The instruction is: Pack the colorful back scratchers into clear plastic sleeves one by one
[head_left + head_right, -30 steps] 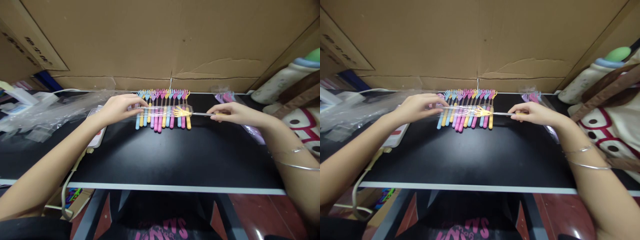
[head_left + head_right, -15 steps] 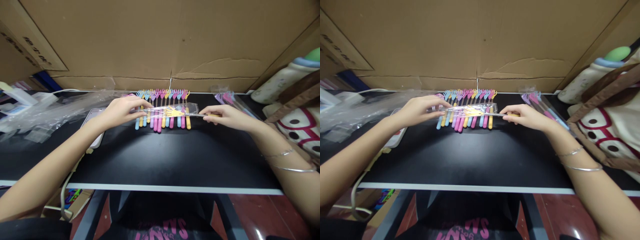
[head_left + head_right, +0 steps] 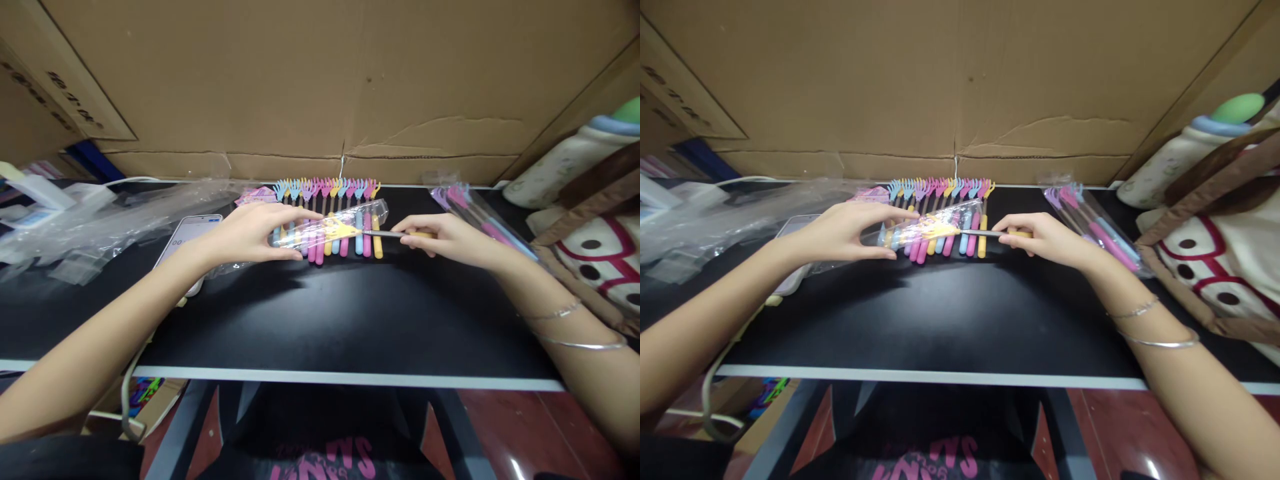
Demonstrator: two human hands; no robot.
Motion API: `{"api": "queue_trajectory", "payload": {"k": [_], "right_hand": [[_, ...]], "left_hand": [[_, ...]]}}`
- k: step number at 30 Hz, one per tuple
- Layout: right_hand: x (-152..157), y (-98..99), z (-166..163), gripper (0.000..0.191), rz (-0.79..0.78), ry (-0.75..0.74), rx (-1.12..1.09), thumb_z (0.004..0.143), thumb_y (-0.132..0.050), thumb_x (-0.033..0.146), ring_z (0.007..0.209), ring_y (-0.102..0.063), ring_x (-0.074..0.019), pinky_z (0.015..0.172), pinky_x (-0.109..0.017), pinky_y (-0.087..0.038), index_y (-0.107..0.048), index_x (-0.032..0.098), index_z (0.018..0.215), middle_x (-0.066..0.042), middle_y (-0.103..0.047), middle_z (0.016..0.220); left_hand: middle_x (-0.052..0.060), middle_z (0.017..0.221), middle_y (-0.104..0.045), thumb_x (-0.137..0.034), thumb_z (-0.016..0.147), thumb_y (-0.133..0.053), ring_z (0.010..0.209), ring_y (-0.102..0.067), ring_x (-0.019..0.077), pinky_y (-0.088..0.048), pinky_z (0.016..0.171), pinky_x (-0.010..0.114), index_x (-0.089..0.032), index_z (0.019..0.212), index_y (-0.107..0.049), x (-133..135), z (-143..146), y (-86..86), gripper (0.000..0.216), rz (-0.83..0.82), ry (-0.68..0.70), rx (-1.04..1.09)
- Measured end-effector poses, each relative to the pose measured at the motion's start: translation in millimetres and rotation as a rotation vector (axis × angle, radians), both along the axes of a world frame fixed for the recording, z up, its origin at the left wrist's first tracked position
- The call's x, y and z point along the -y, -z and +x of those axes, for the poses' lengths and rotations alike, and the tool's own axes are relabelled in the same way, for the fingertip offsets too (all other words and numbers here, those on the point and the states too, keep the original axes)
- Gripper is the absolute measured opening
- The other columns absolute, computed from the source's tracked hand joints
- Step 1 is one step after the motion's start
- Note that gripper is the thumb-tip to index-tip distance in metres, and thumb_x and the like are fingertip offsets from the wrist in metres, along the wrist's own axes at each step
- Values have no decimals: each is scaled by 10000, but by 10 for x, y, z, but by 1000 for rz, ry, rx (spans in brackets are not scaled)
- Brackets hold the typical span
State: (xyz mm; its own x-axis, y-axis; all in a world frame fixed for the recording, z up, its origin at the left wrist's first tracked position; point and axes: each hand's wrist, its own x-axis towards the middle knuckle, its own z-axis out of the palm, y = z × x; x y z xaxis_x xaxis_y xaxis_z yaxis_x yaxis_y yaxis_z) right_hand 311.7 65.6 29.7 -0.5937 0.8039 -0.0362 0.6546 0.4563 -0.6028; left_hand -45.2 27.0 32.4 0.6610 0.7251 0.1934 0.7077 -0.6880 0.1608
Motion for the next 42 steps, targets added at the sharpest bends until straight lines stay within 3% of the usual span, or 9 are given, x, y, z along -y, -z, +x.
{"api": "queue_trajectory", "payload": {"k": [5, 10, 14, 22, 27, 32, 42], "right_hand": [[23, -5, -35, 489, 63, -9, 17, 851, -542, 625, 557, -467, -117, 555, -254, -369, -670, 191, 1038, -6, -588, 680], [44, 27, -53, 434, 133, -36, 49, 896, -505, 585, 602, -459, -139, 588, -263, -352, -663, 207, 1038, -1, -575, 684], [71, 45, -83, 414, 180, -41, 54, 903, -499, 576, 601, -468, -148, 594, -266, -354, -673, 226, 1039, -1, -585, 673], [121, 107, -156, 364, 279, -54, 40, 911, -504, 507, 756, -650, -196, 651, -269, -413, -698, 222, 1027, -51, -737, 906], [120, 198, -187, 297, 371, -59, 42, 910, -514, 435, 644, -628, -163, 599, -253, -406, -701, 206, 935, -31, -725, 785], [132, 291, -256, 264, 297, -43, -75, 894, -555, 435, 738, -676, -190, 667, -270, -468, -613, 189, 819, -73, -749, 907], [144, 312, -290, 172, 342, -79, -65, 864, -558, 328, 829, -698, -206, 692, -270, -486, -609, 196, 961, -83, -737, 996]], "left_hand": [[46, 1188, -670, -458, 941, -476, 1026, -632, 220, -441, 838, 295, -277, 1373, -519, -5, 10, 18, 470, 141, -14, -31], [50, 1023, -670, -378, 953, -440, 927, -624, 211, -423, 747, 289, -282, 1359, -538, -16, 4, 34, 429, 267, -14, -77], [54, 1051, -664, -388, 951, -469, 951, -619, 210, -425, 760, 291, -287, 1345, -552, -2, 5, 37, 415, 312, 5, -100], [68, 1125, -665, -402, 969, -462, 977, -632, 201, -445, 776, 284, -270, 1310, -584, 12, 31, 71, 385, 380, 87, -96], [81, 1130, -669, -457, 1002, -408, 972, -645, 199, -461, 775, 282, -250, 1325, -578, -6, 37, 120, 419, 397, 142, -78], [101, 1176, -657, -524, 988, -413, 999, -641, 211, -474, 806, 289, -241, 1358, -553, -30, 46, 152, 486, 368, 146, -64], [81, 1082, -681, -457, 1005, -408, 941, -646, 194, -469, 772, 269, -224, 1302, -592, -5, 73, 145, 420, 385, 153, -57]]}}
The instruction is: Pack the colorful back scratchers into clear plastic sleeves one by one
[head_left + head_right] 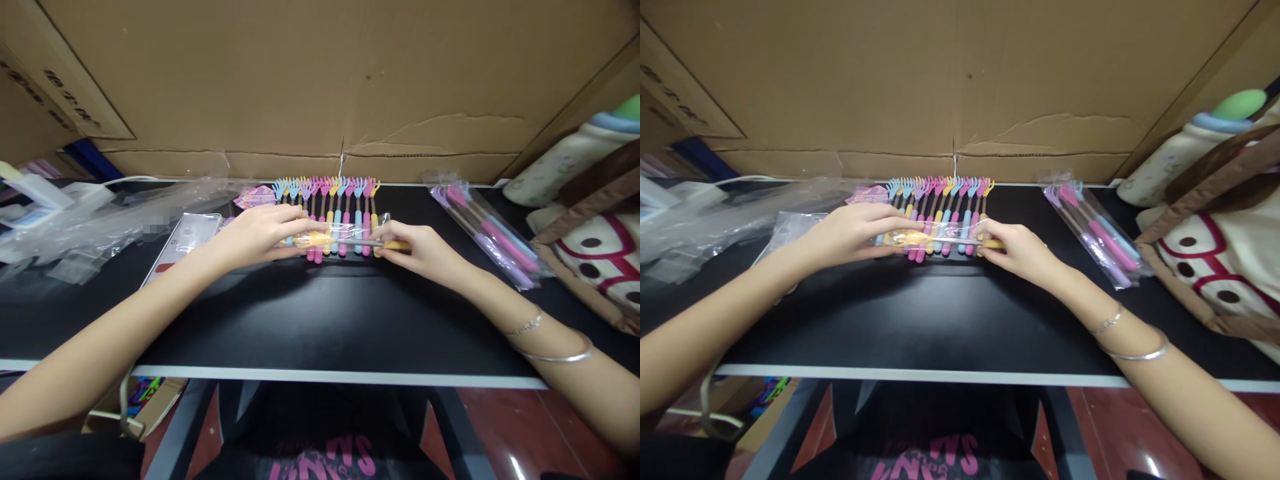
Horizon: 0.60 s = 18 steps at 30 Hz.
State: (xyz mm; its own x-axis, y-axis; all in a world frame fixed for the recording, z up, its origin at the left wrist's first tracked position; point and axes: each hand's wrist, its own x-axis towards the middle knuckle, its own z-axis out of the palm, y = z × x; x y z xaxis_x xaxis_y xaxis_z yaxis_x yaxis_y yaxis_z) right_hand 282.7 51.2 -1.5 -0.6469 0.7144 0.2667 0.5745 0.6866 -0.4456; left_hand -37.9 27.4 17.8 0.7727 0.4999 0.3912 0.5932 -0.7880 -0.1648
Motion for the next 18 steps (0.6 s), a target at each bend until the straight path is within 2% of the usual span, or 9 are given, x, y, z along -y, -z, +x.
{"api": "queue_trajectory", "payload": {"k": [3, 7, 11, 14, 18], "right_hand": [[13, -26, 7, 171, 22, 9, 43, 868, -534, 319, 783, -680, -189, 648, -257, -457, -597, 199, 972, -79, -726, 972], [-11, -79, 73, 142, 65, 73, 181, 863, -550, 360, 613, -598, -144, 568, -235, -384, -584, 229, 906, -9, -685, 783], [-102, -165, 207, 169, 68, 129, 301, 836, -580, 404, 530, -516, -129, 523, -230, -317, -576, 235, 829, 22, -610, 651], [-172, -220, 298, 240, 41, 141, 298, 834, -569, 471, 506, -483, -130, 511, -235, -307, -585, 233, 813, 24, -571, 603], [-210, -225, 330, 253, 44, 118, 210, 849, -546, 474, 535, -496, -133, 539, -240, -335, -600, 227, 843, 13, -591, 637]], "left_hand": [[69, 1082, -687, -470, 999, -415, 959, -650, 198, -466, 773, 269, -246, 1299, -595, -1, -7, -11, 416, 23, -34, -11], [57, 1078, -694, -455, 995, -431, 966, -659, 188, -461, 781, 264, -275, 1297, -599, -2, -31, -54, 390, 55, -54, -36], [49, 1070, -698, -455, 996, -428, 955, -666, 185, -460, 747, 260, -282, 1286, -605, -6, -61, -101, 381, 78, -91, -53], [41, 1081, -698, -471, 986, -449, 953, -664, 184, -456, 737, 256, -285, 1272, -609, -16, -83, -100, 376, 75, -120, -42], [44, 1077, -693, -471, 987, -451, 934, -657, 182, -451, 739, 254, -281, 1274, -604, -35, -101, -66, 377, 53, -114, -34]]}}
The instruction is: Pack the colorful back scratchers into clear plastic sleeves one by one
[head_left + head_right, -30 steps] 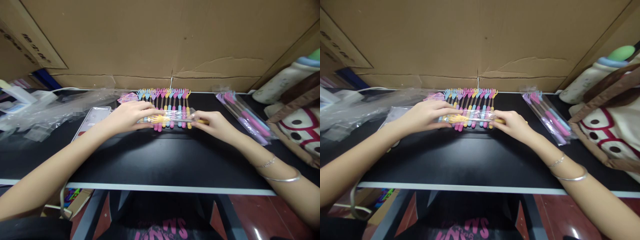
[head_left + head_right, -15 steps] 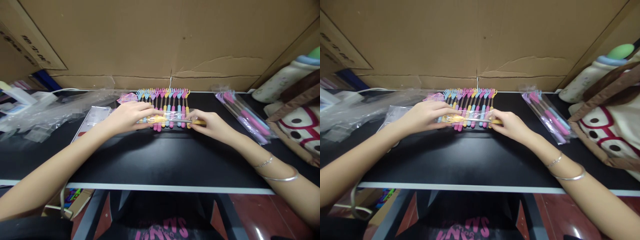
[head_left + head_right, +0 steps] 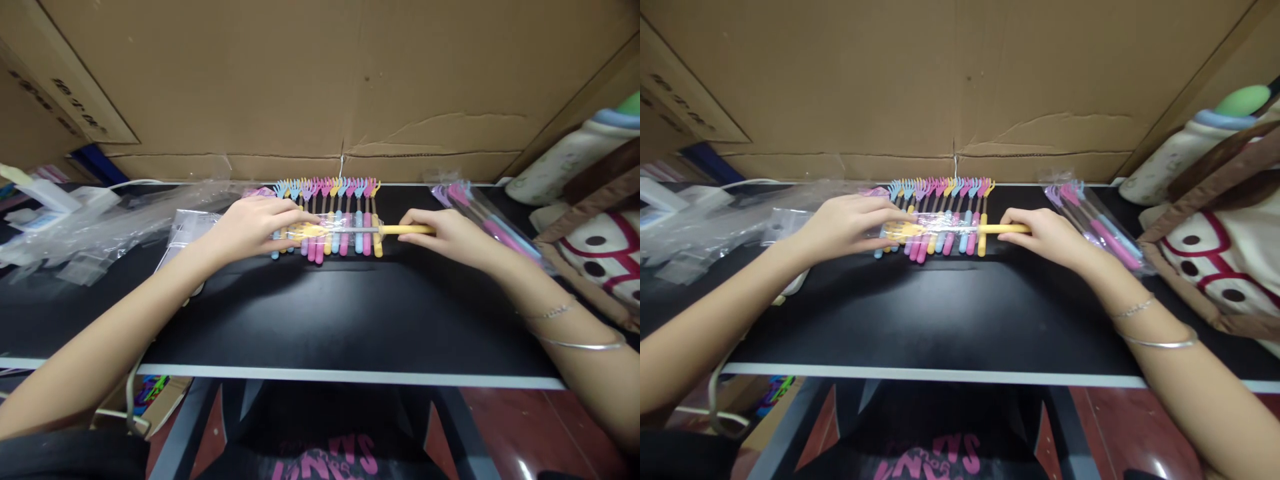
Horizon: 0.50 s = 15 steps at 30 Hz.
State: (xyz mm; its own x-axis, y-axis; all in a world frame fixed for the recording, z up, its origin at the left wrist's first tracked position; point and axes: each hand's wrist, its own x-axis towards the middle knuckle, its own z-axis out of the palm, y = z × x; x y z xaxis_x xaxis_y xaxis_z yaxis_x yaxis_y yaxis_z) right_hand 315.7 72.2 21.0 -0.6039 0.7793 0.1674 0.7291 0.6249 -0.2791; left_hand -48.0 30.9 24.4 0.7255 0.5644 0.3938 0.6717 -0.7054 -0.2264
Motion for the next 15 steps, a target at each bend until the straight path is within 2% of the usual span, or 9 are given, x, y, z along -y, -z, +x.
{"api": "queue_trajectory", "payload": {"k": [7, 15], "right_hand": [[97, 88, -152, 232, 15, 14, -62, 861, -554, 450, 558, -549, -141, 551, -243, -335, -622, 228, 850, 7, -645, 670], [270, 148, -342, 106, 75, 29, -110, 848, -575, 336, 562, -604, -153, 548, -246, -357, -610, 248, 800, 15, -707, 685]], "left_hand": [[43, 1059, -694, -434, 1002, -432, 927, -652, 178, -437, 715, 240, -263, 1271, -600, 20, 49, 22, 361, -1, 80, 15], [26, 1106, -697, -381, 977, -501, 922, -669, 165, -433, 664, 226, -294, 1293, -586, 108, 139, 51, 338, -17, 40, 9]]}}
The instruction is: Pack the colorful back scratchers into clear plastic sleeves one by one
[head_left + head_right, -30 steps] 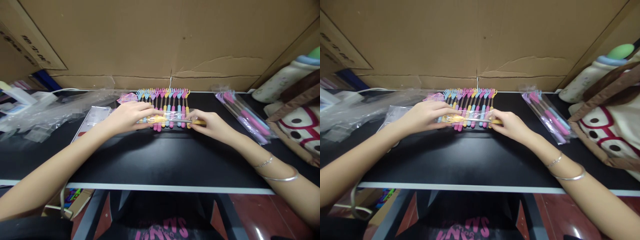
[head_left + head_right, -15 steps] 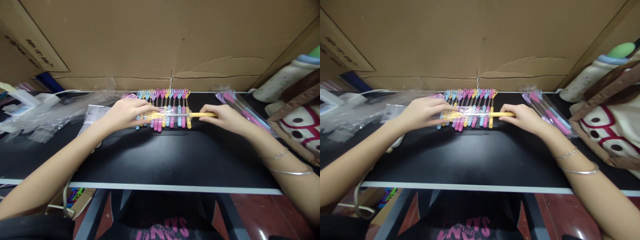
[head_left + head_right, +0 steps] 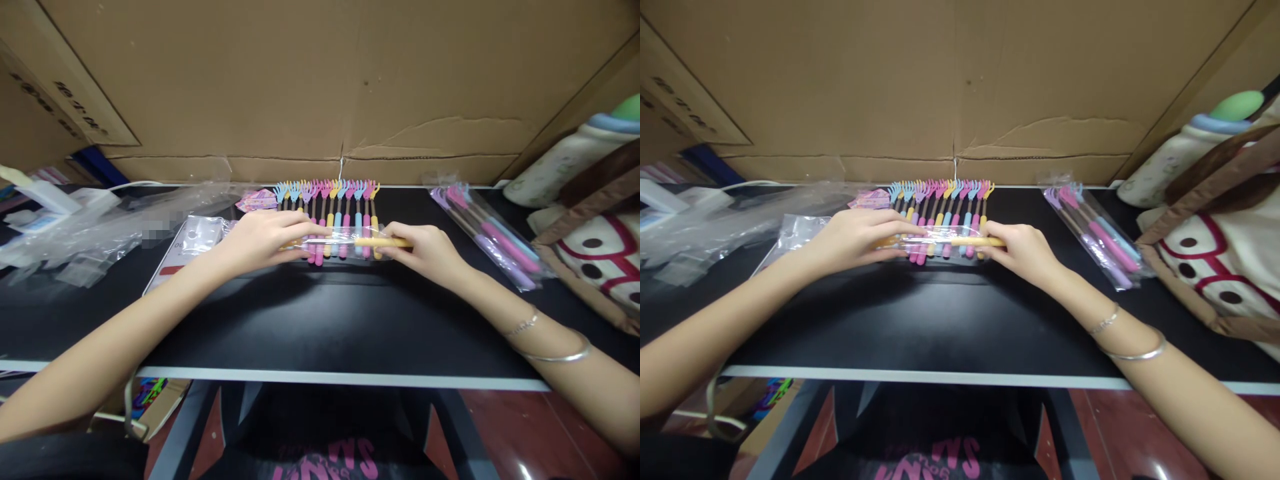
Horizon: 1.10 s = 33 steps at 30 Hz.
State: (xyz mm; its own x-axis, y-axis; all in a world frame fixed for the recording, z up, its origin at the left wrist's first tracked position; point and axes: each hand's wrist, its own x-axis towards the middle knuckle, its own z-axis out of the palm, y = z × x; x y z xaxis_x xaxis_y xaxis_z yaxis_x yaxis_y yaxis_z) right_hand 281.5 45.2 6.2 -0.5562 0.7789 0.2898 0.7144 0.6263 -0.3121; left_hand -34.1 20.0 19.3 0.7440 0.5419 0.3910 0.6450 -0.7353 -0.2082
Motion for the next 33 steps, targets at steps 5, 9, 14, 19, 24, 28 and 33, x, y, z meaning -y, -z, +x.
{"api": "queue_trajectory", "payload": {"k": [5, 9, 14, 19, 24, 28, 33], "right_hand": [[-8, 18, -6, 166, -12, 35, -31, 842, -587, 395, 579, -610, -162, 566, -255, -377, -616, 236, 805, 3, -694, 682], [-61, 15, 55, 204, 14, 59, -81, 822, -597, 433, 570, -579, -155, 571, -257, -385, -620, 231, 829, -3, -674, 683], [-138, -11, 143, 196, 63, 76, -98, 811, -614, 416, 544, -538, -139, 545, -247, -374, -632, 224, 844, 1, -655, 658], [-163, -10, 159, 232, 76, 87, -78, 814, -627, 458, 529, -512, -134, 535, -250, -363, -631, 226, 824, 10, -637, 635], [-122, -29, 112, 247, 37, 17, -70, 844, -593, 465, 535, -497, -136, 534, -255, -374, -631, 225, 804, 7, -627, 634], [-107, -38, 93, 262, 25, -1, -85, 847, -595, 479, 523, -487, -130, 527, -254, -374, -639, 222, 829, 9, -635, 643], [-86, -35, 75, 231, 6, -12, -102, 835, -619, 436, 553, -530, -135, 548, -260, -391, -646, 210, 873, -9, -691, 733]], "left_hand": [[34, 1143, -707, -472, 961, -510, 969, -675, 189, -465, 731, 251, -283, 1314, -575, 22, 18, -20, 405, 19, -8, 1], [62, 1287, -649, -513, 943, -516, 1124, -621, 238, -464, 907, 327, -261, 1350, -543, 16, -21, -116, 480, 46, -41, 12], [102, 1258, -646, -502, 921, -535, 1113, -616, 285, -445, 942, 403, -230, 1383, -512, -31, -108, -170, 536, 96, -171, -20], [84, 1102, -700, -444, 956, -476, 975, -672, 254, -480, 790, 341, -250, 1325, -564, -76, -131, -80, 426, 86, -223, -91], [70, 1039, -716, -465, 970, -444, 872, -685, 214, -469, 682, 276, -230, 1260, -602, -78, -92, -21, 405, 46, -203, -40], [74, 984, -714, -447, 979, -417, 820, -677, 200, -460, 652, 263, -208, 1222, -616, -93, -83, -2, 394, 25, -152, -16], [52, 910, -703, -377, 977, -435, 806, -662, 190, -435, 628, 243, -213, 1215, -609, -108, -97, 20, 338, 11, -98, -33]]}}
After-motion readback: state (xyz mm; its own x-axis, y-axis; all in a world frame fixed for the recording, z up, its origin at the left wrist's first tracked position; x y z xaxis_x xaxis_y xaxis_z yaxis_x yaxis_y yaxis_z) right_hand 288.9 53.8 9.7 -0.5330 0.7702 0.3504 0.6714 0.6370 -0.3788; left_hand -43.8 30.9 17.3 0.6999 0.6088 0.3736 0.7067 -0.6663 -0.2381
